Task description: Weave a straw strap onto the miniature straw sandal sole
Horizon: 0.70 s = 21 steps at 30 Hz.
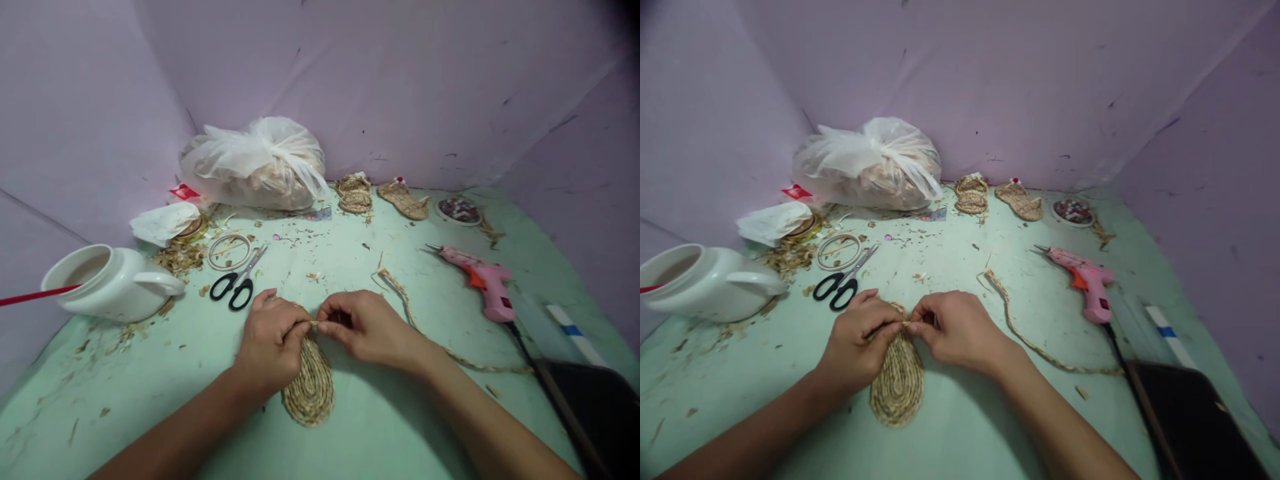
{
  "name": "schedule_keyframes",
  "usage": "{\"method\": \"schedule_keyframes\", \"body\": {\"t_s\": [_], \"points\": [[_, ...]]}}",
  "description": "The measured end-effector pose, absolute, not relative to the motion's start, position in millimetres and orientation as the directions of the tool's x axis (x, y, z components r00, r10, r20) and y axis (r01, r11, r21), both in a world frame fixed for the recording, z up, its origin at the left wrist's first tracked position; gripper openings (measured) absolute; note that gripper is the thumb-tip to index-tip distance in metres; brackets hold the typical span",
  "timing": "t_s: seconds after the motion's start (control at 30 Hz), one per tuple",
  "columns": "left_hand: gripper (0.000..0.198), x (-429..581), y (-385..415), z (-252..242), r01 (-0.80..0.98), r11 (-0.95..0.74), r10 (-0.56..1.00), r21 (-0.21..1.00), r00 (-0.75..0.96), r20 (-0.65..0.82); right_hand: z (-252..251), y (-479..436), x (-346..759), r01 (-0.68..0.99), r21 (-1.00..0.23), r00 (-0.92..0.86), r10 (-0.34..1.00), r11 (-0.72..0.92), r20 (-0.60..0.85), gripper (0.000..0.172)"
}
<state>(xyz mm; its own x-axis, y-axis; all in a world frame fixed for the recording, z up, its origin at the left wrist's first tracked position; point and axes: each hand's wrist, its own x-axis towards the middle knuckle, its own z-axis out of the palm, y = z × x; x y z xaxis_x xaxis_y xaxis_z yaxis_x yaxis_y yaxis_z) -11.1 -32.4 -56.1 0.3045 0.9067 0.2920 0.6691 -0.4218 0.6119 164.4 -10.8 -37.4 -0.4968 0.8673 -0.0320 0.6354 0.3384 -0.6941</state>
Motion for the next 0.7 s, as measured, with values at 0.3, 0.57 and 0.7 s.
{"method": "schedule_keyframes", "body": {"t_s": [0.3,0.57,0.7], "points": [[0.015,-11.3,-30.7,-56.8,0.681,-0.396,0.915,0.616,0.239,0.324,-41.1,-3.8,182.8,0.382,-0.923,-0.652,0.694,-0.049,-0.307,0.012],[0.012,-10.5,-30.0,-51.2,0.636,-0.311,0.949,0.706,0.16,0.273,-45.1,-4.7,164.8,0.269,-0.963,-0.411,0.904,-0.002,-0.117,0.018],[0.012,-13.7,-27.4,-46.7,0.435,-0.01,0.993,0.9,-0.104,0.061,-49.4,-4.4,165.1,0.369,-0.929,-0.275,0.95,-0.041,-0.151,0.029]]}}
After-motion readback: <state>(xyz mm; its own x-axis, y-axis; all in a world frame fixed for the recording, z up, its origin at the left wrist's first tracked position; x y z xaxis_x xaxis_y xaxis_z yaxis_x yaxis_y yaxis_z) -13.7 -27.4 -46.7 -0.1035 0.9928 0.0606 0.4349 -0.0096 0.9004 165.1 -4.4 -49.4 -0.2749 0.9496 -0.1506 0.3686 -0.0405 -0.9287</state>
